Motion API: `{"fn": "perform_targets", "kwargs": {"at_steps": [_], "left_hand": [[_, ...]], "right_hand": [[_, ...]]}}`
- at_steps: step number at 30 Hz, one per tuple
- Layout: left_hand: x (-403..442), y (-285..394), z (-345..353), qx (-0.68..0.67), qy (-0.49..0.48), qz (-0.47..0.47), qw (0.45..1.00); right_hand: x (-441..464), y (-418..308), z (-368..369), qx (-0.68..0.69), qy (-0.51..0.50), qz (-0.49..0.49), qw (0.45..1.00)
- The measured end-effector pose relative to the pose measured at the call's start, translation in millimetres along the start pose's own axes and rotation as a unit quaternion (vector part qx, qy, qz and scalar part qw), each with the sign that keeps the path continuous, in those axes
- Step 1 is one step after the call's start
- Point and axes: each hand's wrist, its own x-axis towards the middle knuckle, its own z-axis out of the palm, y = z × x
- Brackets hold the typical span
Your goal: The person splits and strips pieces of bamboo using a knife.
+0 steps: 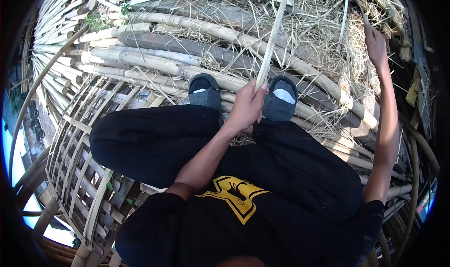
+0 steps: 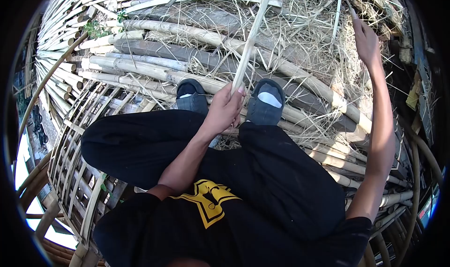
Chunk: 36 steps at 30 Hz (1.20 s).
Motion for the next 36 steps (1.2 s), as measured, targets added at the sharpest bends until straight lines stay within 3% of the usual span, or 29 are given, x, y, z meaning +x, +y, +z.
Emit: {"fn": "perform_targets", "kwargs": {"at_steps": [1, 3, 4, 5, 6, 9, 12, 15, 18, 23, 26, 28, 31, 36], "left_hand": [[5, 0, 3, -0.047, -0.010, -0.015, 0.999], [10, -4, 6, -0.085, -0.018, -0.021, 0.996], [10, -7, 7, -0.087, -0.017, -0.024, 0.996], [10, -8, 7, -0.085, -0.016, -0.029, 0.996], [12, -7, 4, -0.081, -0.014, -0.030, 0.996], [13, -4, 4, -0.108, -0.011, -0.030, 0.994], [12, 1, 2, -0.123, -0.018, -0.021, 0.992], [11, 2, 3, -0.125, -0.023, -0.009, 0.992], [13, -2, 2, -0.126, -0.022, -0.001, 0.992], [16, -13, 3, -0.132, -0.004, -0.005, 0.991], [18, -21, 3, -0.010, 0.048, 0.038, 0.998], [18, -19, 5, 0.141, 0.114, 0.123, 0.976], [14, -7, 6, 0.170, 0.119, 0.067, 0.976], [13, -6, 8, 0.181, 0.125, 0.085, 0.972]], "right_hand": [[-6, -12, 0, -0.003, -0.001, 0.000, 1.000], [-22, -40, 9, 0.125, 0.019, -0.045, 0.991], [-31, -44, 20, 0.086, -0.061, 0.020, 0.994], [-50, -68, 33, 0.069, -0.121, 0.015, 0.990], [-63, -79, 50, 0.040, -0.152, -0.075, 0.985], [-107, -121, 68, 0.036, -0.321, -0.137, 0.936], [-131, -131, 78, 0.081, -0.400, -0.179, 0.895], [-136, -123, 86, 0.107, -0.373, -0.225, 0.894], [-135, -125, 81, 0.040, -0.374, -0.211, 0.902], [-139, -123, 85, 0.042, -0.369, -0.225, 0.901], [-143, -124, 88, 0.053, -0.394, -0.225, 0.889], [-144, -123, 90, 0.070, -0.394, -0.231, 0.887], [-145, -121, 92, 0.065, -0.376, -0.249, 0.890], [-144, -113, 98, 0.049, -0.368, -0.258, 0.892]]}}
